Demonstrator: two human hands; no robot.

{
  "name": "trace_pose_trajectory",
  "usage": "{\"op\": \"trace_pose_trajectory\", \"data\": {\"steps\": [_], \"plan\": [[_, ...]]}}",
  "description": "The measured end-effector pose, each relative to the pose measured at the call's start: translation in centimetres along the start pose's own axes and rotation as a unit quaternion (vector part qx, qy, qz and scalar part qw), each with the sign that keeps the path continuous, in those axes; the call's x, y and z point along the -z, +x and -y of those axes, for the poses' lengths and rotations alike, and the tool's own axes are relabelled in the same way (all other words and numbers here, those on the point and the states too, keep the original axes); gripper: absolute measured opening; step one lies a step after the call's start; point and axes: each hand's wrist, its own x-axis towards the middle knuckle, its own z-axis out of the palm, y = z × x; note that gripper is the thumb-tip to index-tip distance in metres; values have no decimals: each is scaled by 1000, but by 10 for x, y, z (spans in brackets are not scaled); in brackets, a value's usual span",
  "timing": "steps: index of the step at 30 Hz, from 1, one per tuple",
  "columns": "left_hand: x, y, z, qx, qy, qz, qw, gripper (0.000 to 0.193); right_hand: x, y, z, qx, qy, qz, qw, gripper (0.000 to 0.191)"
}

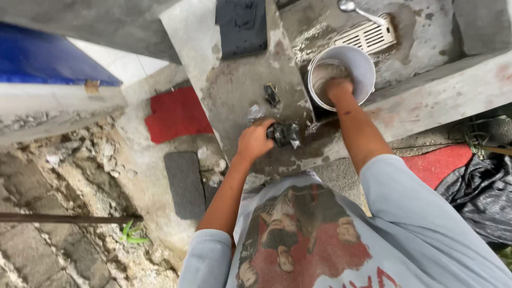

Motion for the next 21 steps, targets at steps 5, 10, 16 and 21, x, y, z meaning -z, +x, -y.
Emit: {"op": "trace_pose_trajectory", "data": {"steps": [5, 10, 16, 21], "plan": [[-6, -4, -9, -75, -10, -98, 992, 54, 1, -5, 6, -12, 36, 31, 999, 32], [-7, 3, -9, -78, -11, -112, 991, 53, 15, -4, 4, -16, 153, 63, 986, 34], [-15, 6, -12, -65, 13, -63, 996, 60, 17, -43, -3, -14, 436, -127, 891, 33], [3, 32, -24, -59, -3, -75, 995, 54, 5, -120, 22, 64, 386, -403, 827, 32]]}}
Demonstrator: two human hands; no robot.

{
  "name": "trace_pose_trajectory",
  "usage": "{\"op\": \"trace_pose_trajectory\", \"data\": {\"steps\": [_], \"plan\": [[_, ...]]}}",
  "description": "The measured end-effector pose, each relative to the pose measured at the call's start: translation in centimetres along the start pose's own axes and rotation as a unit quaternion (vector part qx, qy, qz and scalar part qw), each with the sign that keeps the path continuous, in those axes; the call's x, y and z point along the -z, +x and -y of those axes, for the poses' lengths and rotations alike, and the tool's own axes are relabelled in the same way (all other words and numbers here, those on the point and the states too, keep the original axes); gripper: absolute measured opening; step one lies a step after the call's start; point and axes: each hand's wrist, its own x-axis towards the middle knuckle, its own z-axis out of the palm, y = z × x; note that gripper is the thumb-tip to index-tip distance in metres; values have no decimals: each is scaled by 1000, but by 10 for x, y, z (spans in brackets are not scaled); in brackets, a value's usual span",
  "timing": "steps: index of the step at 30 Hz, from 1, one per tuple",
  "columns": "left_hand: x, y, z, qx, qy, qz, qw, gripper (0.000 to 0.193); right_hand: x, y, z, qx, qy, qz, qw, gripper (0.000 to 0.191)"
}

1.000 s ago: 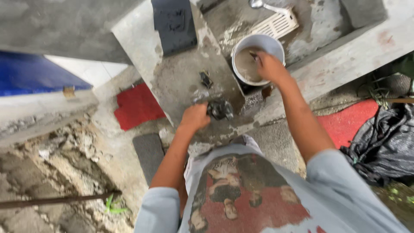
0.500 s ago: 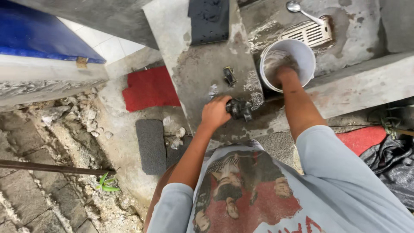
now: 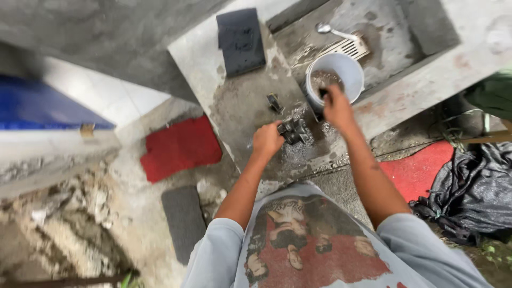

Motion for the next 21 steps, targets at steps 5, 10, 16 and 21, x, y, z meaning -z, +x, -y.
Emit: {"op": "trace_pose_trajectory", "data": {"steps": [5, 10, 16, 21], "plan": [[25, 18, 14, -37, -4, -8, 999, 46, -24, -53, 48, 71, -38, -19, 997, 43], [43, 17, 31, -28, -11, 29, 999, 50, -62, -96, 65, 158, -137, 36, 977, 56], [48, 14, 21, -58, 6, 1, 998, 48, -73, -129, 80, 108, -270, 85, 953, 60], [43, 2, 18, -77, 26, -2, 997, 46, -77, -113, 90, 83, -313, 52, 945, 62]]}}
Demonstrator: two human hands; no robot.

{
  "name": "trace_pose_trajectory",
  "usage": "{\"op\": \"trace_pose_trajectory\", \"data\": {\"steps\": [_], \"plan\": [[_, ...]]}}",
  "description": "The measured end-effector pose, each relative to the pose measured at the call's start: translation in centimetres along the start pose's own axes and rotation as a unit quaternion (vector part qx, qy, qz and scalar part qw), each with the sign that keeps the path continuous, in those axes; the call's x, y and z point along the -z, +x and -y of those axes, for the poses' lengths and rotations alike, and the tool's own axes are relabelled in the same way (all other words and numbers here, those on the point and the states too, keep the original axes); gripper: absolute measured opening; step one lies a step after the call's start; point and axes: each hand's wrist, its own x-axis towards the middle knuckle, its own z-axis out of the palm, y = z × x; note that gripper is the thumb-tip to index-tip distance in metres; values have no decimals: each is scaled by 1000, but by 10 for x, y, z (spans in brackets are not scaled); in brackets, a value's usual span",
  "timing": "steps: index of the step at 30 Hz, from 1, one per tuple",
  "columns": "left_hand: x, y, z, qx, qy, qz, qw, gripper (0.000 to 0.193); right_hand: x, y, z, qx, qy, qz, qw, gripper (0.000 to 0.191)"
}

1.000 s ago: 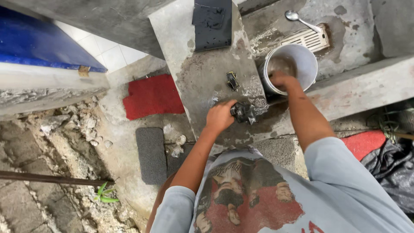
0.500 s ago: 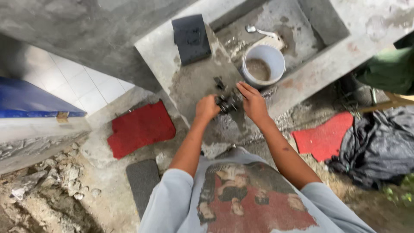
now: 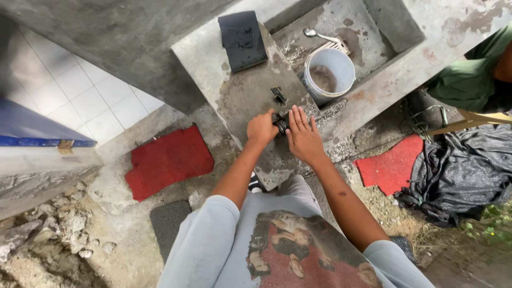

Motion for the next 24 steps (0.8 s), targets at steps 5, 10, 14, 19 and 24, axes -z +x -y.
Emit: {"op": "trace_pose_trajectory", "data": {"steps": [5, 10, 14, 19, 24], "plan": [[-5, -1, -3, -1, 7, 0, 1000, 44, 7, -3, 4, 14, -39, 15, 999, 60], [-5, 1, -2, -3, -15, -25, 1000, 55, 9, -4, 5, 37, -88, -3, 995, 59], [-5, 1, -3, 5, -28, -22, 999, 50, 1, -3, 5, 13, -56, -23, 998, 57], [-6, -1, -4, 7, -22, 5, 1000, 50, -4, -22, 5, 9, -24, -22, 999, 53], [-12, -7, -4, -5, -10, 0, 1000, 48, 4, -12, -3, -204, 292, -48, 933, 44]]}}
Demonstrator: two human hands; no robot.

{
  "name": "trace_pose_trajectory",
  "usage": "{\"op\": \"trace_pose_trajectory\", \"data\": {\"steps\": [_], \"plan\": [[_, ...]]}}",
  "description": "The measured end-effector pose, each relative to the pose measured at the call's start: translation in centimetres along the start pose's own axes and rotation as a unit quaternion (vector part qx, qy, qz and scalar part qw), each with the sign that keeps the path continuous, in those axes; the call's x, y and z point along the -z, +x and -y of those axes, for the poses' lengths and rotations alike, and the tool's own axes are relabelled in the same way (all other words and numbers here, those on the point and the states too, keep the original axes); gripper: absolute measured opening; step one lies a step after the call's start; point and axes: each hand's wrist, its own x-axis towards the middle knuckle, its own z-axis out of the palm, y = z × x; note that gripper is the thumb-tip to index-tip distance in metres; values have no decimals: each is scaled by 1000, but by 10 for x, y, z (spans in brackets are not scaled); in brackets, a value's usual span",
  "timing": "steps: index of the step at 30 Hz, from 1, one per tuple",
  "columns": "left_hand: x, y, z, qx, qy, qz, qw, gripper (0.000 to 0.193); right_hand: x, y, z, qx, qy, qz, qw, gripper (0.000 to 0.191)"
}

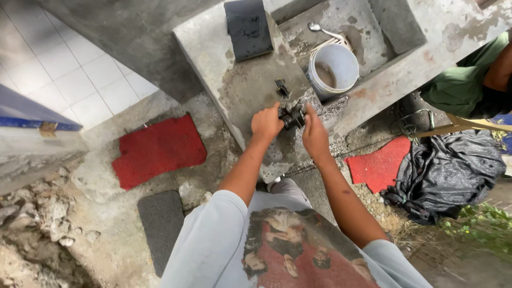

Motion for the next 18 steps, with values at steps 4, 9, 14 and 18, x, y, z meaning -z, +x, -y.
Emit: {"op": "trace_pose_trajectory", "data": {"steps": [4, 9, 14, 18], "plan": [[-1, 1, 0, -1, -18, -11, 1000, 47, 1, 12, 7, 110, -76, -32, 991, 43], [-2, 1, -1, -9, -12, -22, 1000, 37, -4, 1, 5, 217, -244, 77, 942, 71], [-6, -5, -1, -2, -7, -14, 1000, 46, -8, 6, 0, 199, -325, 43, 924, 72], [-4, -5, 1, -20, -21, -44, 999, 46, -5, 10, -1, 209, -355, 51, 910, 67]]}}
